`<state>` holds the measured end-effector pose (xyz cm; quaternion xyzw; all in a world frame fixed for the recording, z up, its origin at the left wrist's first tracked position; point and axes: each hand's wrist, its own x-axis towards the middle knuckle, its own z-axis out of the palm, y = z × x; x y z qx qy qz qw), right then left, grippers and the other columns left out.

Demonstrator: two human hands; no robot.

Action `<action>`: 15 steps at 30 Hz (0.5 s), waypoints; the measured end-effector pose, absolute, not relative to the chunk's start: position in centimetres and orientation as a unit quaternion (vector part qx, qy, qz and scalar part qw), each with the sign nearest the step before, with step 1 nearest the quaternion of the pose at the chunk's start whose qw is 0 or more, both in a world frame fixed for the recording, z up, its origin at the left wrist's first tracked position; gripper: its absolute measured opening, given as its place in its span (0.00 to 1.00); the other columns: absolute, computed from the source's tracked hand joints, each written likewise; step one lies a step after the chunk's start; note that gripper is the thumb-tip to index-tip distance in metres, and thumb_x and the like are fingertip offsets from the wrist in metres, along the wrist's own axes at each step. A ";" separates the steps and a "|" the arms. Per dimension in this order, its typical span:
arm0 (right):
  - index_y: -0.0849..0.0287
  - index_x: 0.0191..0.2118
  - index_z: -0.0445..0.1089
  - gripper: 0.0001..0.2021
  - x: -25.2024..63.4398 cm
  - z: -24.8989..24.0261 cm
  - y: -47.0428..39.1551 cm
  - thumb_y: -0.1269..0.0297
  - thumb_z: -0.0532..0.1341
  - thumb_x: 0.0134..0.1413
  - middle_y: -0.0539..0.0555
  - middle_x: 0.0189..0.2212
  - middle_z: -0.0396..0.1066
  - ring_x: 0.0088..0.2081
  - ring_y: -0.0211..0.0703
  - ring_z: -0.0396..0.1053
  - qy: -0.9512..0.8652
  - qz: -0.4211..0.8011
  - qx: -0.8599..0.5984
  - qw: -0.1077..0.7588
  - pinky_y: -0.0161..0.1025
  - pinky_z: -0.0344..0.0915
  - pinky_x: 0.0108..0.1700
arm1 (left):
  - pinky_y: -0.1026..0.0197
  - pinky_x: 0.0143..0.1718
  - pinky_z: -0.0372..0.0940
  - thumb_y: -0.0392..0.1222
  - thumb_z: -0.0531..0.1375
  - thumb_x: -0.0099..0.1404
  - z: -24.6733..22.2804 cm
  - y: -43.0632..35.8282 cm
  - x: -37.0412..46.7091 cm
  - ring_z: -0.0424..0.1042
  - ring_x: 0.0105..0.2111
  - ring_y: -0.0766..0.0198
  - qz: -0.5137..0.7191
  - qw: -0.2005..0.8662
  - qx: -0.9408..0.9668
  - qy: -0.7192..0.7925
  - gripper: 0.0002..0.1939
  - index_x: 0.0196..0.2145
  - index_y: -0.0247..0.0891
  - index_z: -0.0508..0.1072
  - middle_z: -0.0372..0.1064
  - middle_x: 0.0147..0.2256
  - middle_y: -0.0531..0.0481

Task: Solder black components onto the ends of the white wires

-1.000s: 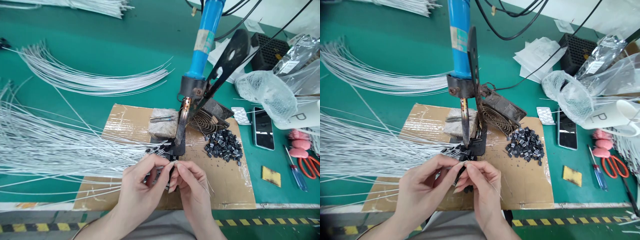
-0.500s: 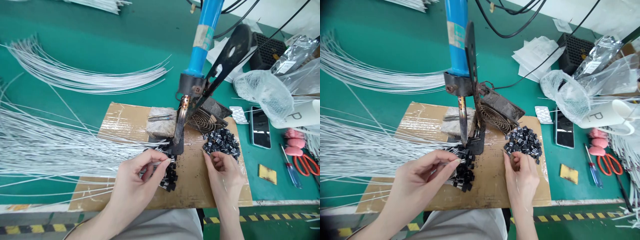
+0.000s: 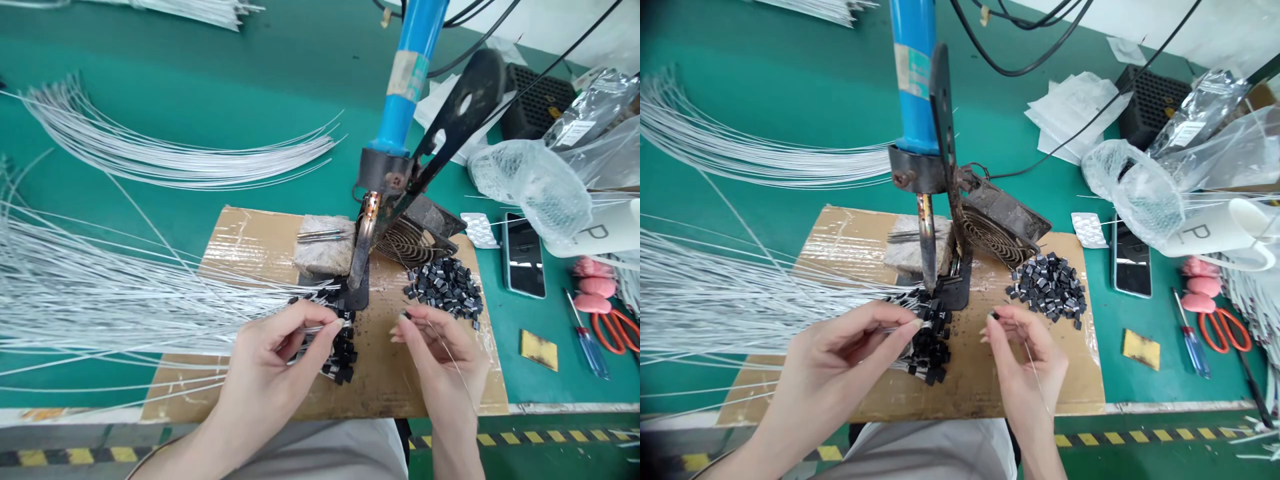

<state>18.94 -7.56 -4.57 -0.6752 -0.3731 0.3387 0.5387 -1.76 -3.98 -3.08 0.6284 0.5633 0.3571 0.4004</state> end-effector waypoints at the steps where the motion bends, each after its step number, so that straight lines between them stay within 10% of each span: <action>1: 0.52 0.40 0.84 0.05 18.5 -4.3 -7.5 0.61 0.76 0.58 0.50 0.30 0.82 0.28 0.40 0.80 -0.371 0.359 -0.666 0.538 0.36 0.80 0.32 | 0.64 0.22 0.55 0.39 0.63 0.72 -3.0 -4.0 -1.8 0.62 0.21 0.68 0.354 0.401 0.630 0.563 0.08 0.33 0.43 0.80 0.73 0.25 0.56; 10: 0.44 0.44 0.87 0.07 16.1 -3.5 -7.0 0.63 0.73 0.62 0.50 0.32 0.80 0.30 0.38 0.75 -0.404 0.499 -0.575 0.507 0.36 0.75 0.33 | 0.66 0.19 0.51 0.39 0.63 0.72 -1.9 -3.5 -1.9 0.56 0.18 0.69 0.343 0.427 0.630 0.551 0.08 0.33 0.45 0.80 0.68 0.20 0.60; 15: 0.40 0.46 0.87 0.09 16.2 -3.8 -6.9 0.63 0.73 0.63 0.49 0.34 0.79 0.31 0.36 0.74 -0.403 0.545 -0.533 0.506 0.33 0.73 0.32 | 0.68 0.29 0.68 0.36 0.64 0.69 -1.2 -3.3 -1.9 0.77 0.29 0.65 0.364 0.530 0.566 0.516 0.09 0.31 0.43 0.80 0.82 0.32 0.52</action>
